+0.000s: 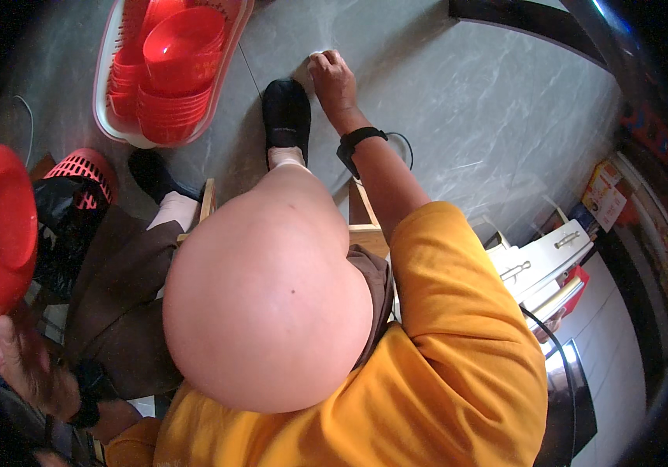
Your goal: Wiping and cleaning small red plastic bowls with a cloth or tissue.
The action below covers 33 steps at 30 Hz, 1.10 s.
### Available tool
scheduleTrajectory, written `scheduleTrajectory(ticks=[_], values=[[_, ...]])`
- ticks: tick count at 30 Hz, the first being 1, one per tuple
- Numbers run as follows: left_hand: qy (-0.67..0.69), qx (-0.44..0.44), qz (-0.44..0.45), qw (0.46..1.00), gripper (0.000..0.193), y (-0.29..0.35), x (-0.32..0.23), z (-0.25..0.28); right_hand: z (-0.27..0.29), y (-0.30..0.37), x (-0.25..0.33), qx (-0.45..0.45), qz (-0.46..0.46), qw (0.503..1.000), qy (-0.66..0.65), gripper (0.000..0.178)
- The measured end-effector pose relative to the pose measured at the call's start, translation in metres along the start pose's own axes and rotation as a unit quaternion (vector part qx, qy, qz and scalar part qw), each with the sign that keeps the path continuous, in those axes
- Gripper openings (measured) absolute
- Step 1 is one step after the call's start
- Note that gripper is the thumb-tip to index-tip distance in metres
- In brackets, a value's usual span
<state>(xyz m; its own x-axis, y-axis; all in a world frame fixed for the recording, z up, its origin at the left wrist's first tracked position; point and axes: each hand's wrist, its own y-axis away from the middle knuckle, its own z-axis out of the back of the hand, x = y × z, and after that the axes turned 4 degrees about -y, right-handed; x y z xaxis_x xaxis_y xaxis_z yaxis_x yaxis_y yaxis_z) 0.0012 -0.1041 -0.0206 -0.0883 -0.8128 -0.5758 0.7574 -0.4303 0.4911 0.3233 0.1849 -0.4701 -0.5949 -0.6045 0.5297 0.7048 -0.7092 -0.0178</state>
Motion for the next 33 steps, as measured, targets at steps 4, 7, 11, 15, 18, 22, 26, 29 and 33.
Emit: scheduleTrajectory(ticks=[4,7,11,15,18,22,26,29,33], values=[[0.089,0.04,-0.078,0.992,0.046,-0.002,0.008,-0.004,-0.006,0.0,-0.012,0.0,0.059,0.997,0.04,0.011],[0.103,0.065,-0.08,0.989,0.043,-0.002,0.002,-0.005,0.001,-0.005,0.007,0.012,0.018,1.0,0.013,0.01],[0.054,0.072,-0.066,0.994,0.042,-0.007,-0.004,-0.003,-0.004,-0.008,-0.009,0.004,0.044,0.998,0.048,0.008],[-0.018,0.045,-0.055,0.997,0.042,-0.006,-0.006,-0.004,-0.007,-0.017,-0.016,0.031,0.08,0.991,0.105,0.007],[-0.041,-0.04,-0.053,0.997,0.06,-0.006,-0.015,-0.027,-0.012,-0.019,-0.02,0.038,0.103,0.985,0.136,0.009],[-0.024,-0.047,-0.077,0.996,0.06,-0.006,-0.017,-0.032,-0.006,-0.031,-0.009,0.045,0.075,0.983,0.161,0.008],[0.058,0.078,-0.086,0.992,0.038,-0.009,-0.009,-0.013,0.015,-0.036,-0.058,-0.039,-0.218,0.958,-0.184,0.016],[0.049,0.068,-0.082,0.993,0.038,-0.01,-0.002,-0.007,0.05,-0.028,-0.061,-0.047,-0.336,0.811,-0.477,0.011],[0.079,0.103,-0.13,0.983,0.037,-0.015,-0.002,-0.014,0.061,-0.003,-0.071,0.013,-0.334,0.813,-0.477,0.012]])
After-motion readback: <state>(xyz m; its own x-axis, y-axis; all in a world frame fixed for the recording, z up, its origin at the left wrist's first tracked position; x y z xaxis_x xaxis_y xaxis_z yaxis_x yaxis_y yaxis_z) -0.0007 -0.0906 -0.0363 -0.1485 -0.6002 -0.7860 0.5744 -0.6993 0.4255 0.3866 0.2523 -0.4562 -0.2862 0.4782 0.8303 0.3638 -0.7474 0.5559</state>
